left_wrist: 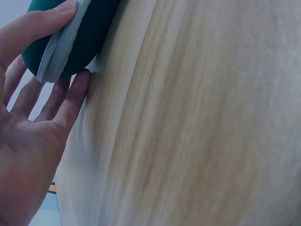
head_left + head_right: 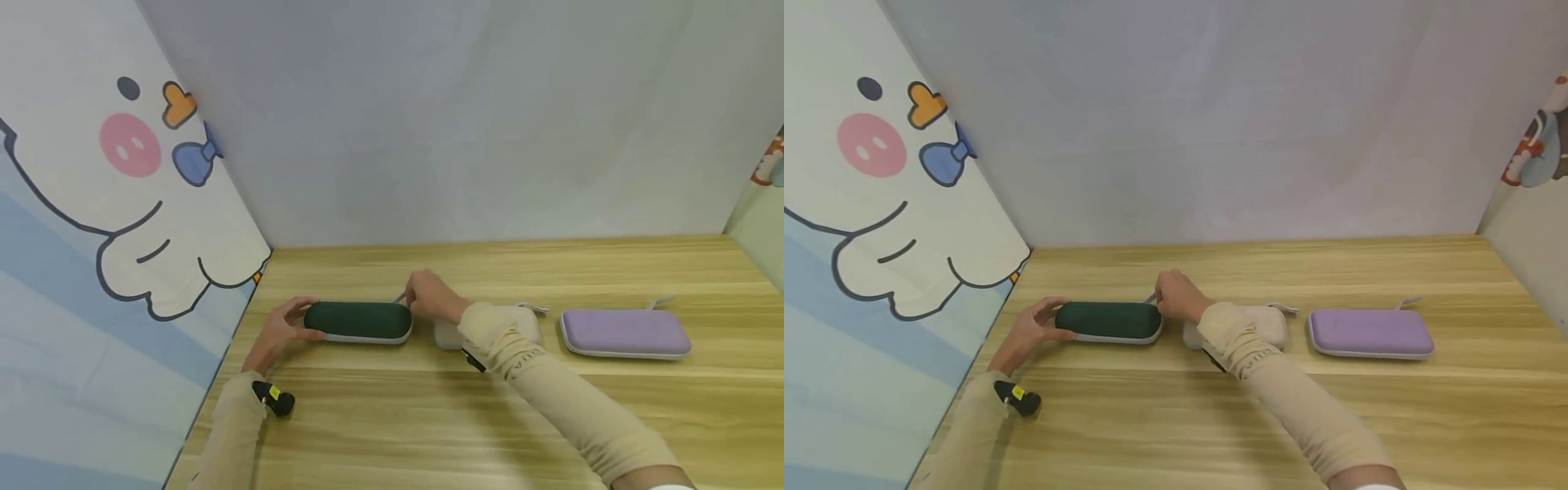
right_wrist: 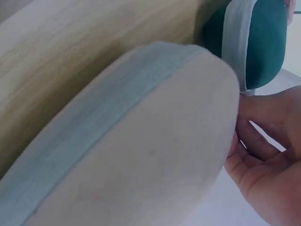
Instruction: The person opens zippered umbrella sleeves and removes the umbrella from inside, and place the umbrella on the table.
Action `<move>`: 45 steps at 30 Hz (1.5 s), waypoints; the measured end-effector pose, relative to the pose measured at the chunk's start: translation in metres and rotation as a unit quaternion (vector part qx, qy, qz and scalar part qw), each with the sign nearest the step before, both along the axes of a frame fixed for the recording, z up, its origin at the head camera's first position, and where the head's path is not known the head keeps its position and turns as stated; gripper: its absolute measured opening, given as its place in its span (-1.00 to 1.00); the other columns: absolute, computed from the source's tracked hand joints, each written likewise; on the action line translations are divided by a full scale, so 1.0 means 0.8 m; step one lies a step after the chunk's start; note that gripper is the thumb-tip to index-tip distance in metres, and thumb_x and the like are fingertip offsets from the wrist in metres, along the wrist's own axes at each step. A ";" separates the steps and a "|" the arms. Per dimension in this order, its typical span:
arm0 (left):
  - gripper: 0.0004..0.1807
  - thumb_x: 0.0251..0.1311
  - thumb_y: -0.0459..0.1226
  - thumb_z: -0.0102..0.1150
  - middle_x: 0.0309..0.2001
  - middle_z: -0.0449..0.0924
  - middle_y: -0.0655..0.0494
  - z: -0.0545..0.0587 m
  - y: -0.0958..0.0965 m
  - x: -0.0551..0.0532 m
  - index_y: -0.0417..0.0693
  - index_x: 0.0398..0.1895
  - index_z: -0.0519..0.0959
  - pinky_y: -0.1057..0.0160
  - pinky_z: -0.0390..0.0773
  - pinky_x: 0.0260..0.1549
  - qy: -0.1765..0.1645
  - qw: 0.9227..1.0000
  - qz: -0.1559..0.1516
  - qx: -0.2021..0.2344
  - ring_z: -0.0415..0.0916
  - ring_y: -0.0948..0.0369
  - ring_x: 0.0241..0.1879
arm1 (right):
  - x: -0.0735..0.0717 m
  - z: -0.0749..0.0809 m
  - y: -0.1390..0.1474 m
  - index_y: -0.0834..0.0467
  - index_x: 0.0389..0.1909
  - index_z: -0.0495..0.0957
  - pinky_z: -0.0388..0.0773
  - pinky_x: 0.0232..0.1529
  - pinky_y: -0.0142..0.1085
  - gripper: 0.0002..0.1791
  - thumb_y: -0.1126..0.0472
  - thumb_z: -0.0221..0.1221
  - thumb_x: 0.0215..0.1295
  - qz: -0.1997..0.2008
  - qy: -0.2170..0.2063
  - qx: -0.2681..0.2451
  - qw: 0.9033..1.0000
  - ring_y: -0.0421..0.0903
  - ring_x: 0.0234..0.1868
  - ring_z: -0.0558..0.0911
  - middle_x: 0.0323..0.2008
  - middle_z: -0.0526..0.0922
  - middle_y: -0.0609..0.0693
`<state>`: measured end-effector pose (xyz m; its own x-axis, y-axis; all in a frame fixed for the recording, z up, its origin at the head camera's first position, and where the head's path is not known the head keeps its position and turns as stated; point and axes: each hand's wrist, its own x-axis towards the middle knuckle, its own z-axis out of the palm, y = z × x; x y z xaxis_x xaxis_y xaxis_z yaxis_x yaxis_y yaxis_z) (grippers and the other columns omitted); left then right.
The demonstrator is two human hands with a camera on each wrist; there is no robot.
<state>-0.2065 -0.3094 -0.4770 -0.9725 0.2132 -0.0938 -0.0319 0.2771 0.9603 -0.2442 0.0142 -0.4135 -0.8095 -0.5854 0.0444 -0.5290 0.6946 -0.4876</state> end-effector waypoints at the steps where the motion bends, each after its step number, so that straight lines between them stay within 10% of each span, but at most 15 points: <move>1: -0.16 -0.22 -0.27 0.55 0.27 0.34 0.06 0.001 0.001 0.000 -0.06 0.26 0.39 -0.02 0.39 0.10 -0.002 1.000 -0.001 0.003 0.29 0.05 0.26 | 0.000 0.000 0.002 0.24 -0.70 0.62 0.42 -0.63 -0.41 -0.81 0.53 0.13 -0.10 0.000 -0.003 -0.001 1.000 -0.18 -0.66 0.46 -0.64 0.60 0.02; 12: -0.21 -0.12 -0.30 0.49 0.28 0.33 0.02 0.033 0.016 0.013 -0.12 0.27 0.38 -0.02 0.39 0.09 0.004 1.000 -0.008 -0.016 0.28 0.00 0.27 | -0.002 -0.002 0.015 0.23 -0.72 0.64 0.40 -0.65 -0.43 -0.78 0.54 0.08 -0.17 0.012 -0.008 -0.013 1.000 -0.20 -0.67 0.44 -0.68 0.59 -0.02; 23: -0.21 -0.17 -0.19 0.53 0.29 0.32 0.10 0.000 0.006 0.002 0.07 0.24 0.42 -0.09 0.33 0.13 0.008 1.000 0.012 -0.027 0.25 0.04 0.28 | 0.005 -0.004 0.019 0.24 -0.68 0.67 0.50 -0.54 -0.38 -0.77 0.53 0.08 -0.15 0.022 0.009 -0.021 0.999 -0.16 -0.60 0.52 -0.62 0.64 0.01; 36: -0.20 -0.21 -0.13 0.54 0.26 0.36 0.14 -0.005 0.008 0.000 0.08 0.22 0.44 -0.07 0.33 0.14 0.028 0.999 0.018 -0.038 0.29 0.08 0.26 | 0.014 -0.009 0.021 0.27 -0.68 0.65 0.49 -0.57 -0.39 -0.78 0.55 0.08 -0.17 0.009 0.005 -0.032 0.999 -0.14 -0.62 0.52 -0.61 0.63 0.06; 45: -0.20 -0.19 -0.16 0.53 0.27 0.35 0.14 -0.006 0.009 0.002 0.04 0.23 0.44 -0.07 0.28 0.17 0.037 0.998 0.022 -0.035 0.26 0.08 0.28 | 0.027 -0.004 0.019 0.24 -0.83 0.53 0.16 -0.72 -0.46 -0.71 0.60 0.02 -0.15 0.004 0.012 -0.039 0.999 -0.26 -0.76 0.16 -0.84 0.31 -0.13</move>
